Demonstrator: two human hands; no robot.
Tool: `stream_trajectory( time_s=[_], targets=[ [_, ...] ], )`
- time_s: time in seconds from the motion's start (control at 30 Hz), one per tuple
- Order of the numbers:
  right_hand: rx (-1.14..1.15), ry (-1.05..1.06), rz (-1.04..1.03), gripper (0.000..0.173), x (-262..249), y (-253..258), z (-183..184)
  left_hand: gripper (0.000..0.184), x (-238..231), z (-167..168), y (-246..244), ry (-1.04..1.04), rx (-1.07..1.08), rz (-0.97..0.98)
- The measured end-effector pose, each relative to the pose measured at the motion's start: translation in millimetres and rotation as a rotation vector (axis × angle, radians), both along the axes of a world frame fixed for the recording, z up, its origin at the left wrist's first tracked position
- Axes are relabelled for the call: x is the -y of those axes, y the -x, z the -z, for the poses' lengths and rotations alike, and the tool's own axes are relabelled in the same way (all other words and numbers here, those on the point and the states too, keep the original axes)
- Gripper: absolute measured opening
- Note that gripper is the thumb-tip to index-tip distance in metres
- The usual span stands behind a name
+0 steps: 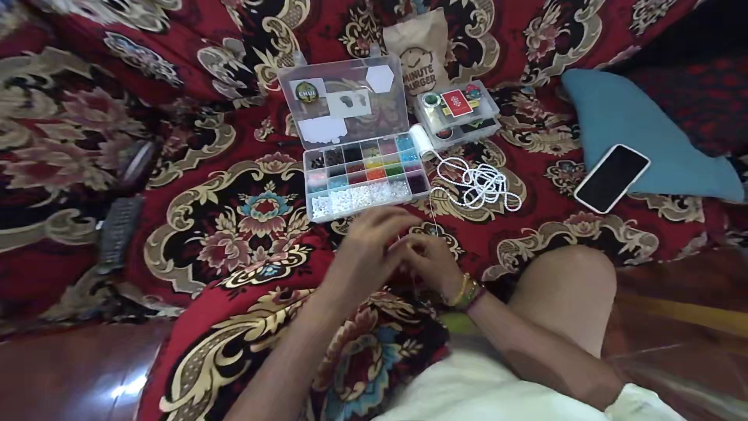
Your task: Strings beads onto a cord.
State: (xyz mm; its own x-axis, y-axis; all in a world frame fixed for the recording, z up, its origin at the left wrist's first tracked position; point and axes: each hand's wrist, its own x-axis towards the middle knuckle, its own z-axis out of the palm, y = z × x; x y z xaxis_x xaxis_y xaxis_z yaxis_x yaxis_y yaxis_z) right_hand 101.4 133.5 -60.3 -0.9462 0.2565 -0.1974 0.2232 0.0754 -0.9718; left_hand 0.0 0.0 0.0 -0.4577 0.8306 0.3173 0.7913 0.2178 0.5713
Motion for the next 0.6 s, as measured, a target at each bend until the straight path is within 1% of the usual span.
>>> stream_trajectory(
  time_s=[0.03, 0.07, 0.1, 0.13, 0.2, 0.23, 0.27, 0.3, 0.37, 0.47, 0.53, 0.6],
  targets=[
    [0.013, 0.058, 0.026, 0.023, 0.5, -0.8, 5.5, 0.025, 2.3, 1.2, 16.2, 0.048, 0.005, -0.057],
    [0.010, 0.047, 0.040, 0.023, 1.5, -2.2, 11.2, 0.026, 5.2, 3.2, 32.6, 0.094, 0.018, -0.117],
    [-0.013, -0.040, 0.045, 0.023, 3.3, -4.2, 17.1, 0.027, 8.8, 6.4, 48.2, 0.134, 0.040, -0.182],
    [-0.061, -0.182, 0.044, 0.024, 5.4, -6.6, 23.2, 0.028, 12.7, 10.8, 63.1, 0.179, 0.082, -0.248],
    [-0.232, -0.532, 0.030, 0.022, 10.4, -10.6, 34.9, 0.029, 20.7, 22.4, 88.3, 0.230, 0.153, -0.365],
    [-0.304, -0.654, 0.022, 0.021, 12.4, -11.5, 38.5, 0.029, 24.1, 26.4, 96.3, 0.257, 0.188, -0.425],
    [-0.333, -0.706, 0.009, 0.020, 14.2, -12.2, 38.6, 0.028, 27.3, 30.0, 101.9, 0.282, 0.208, -0.478],
    [-0.329, -0.699, -0.003, 0.020, 16.2, -12.7, 36.9, 0.026, 30.5, 34.9, 105.7, 0.301, 0.211, -0.520],
    [-0.283, -0.618, -0.020, 0.020, 17.9, -12.2, 32.3, 0.022, 36.9, 45.6, 110.8, 0.315, 0.201, -0.557],
    [-0.183, -0.503, -0.032, 0.021, 17.3, -9.9, 26.3, 0.019, 44.3, 56.5, 117.8, 0.250, 0.214, -0.579],
    [-0.059, -0.312, -0.037, 0.022, 17.0, -6.3, 18.4, 0.018, 46.6, 55.5, 122.4, 0.184, 0.245, -0.628],
    [0.066, -0.005, 0.006, 0.022, 17.9, 0.9, 6.9, 0.016, 48.1, 52.9, 126.9, 0.138, 0.267, -0.662]
  ],
)
